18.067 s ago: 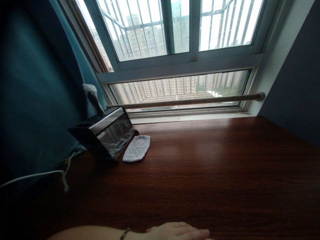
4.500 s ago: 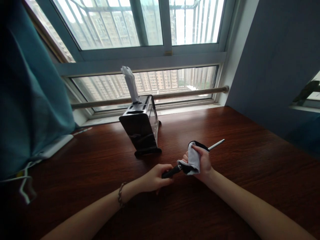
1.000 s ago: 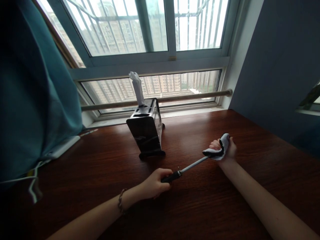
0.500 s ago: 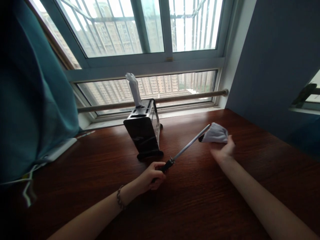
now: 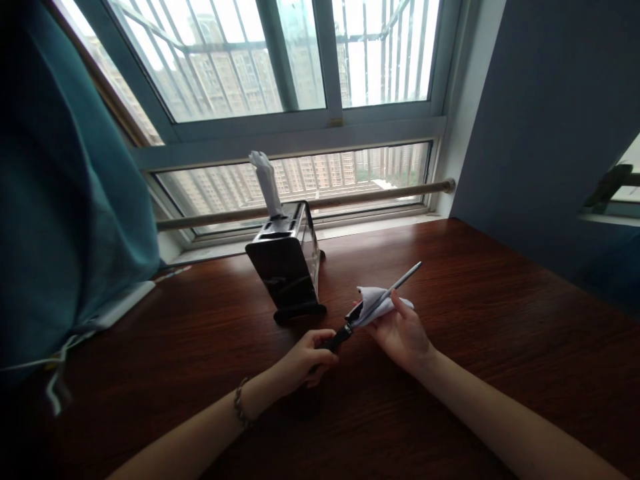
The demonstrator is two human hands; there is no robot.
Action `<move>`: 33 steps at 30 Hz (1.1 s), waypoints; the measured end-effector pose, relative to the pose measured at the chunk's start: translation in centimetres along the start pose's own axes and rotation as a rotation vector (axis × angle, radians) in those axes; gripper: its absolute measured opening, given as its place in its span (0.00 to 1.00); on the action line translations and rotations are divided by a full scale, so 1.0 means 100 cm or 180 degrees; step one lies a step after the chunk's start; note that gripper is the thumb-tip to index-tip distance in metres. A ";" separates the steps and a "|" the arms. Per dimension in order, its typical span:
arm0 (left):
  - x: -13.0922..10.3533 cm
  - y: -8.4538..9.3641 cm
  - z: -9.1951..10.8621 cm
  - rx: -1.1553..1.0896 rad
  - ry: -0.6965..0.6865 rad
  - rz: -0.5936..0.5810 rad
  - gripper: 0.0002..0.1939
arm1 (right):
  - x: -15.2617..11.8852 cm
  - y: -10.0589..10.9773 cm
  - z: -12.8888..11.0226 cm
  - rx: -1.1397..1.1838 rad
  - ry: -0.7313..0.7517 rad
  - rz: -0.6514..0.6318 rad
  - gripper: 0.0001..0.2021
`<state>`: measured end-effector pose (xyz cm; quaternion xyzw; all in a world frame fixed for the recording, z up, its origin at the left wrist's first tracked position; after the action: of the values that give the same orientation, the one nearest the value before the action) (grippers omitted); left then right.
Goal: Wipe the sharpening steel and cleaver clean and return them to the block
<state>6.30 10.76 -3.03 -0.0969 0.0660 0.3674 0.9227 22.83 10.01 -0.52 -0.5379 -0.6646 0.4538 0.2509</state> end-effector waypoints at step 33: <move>-0.002 -0.018 0.007 0.1146 -0.0608 -0.0107 0.07 | -0.015 0.046 -0.136 -0.0532 0.1564 0.0828 0.20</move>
<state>7.39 9.50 -2.03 0.1039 0.0412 0.3416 0.9332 36.65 13.13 1.97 -0.7312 -0.5445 0.2819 0.2989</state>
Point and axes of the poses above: each hand's wrist, its own x-axis towards the middle knuckle, its own y-axis out of the back of the hand, z = x × y, the point moved 5 cm from there along x, towards the middle knuckle, and after that the axes turned 8 degrees about -y, right-handed, at the moved point
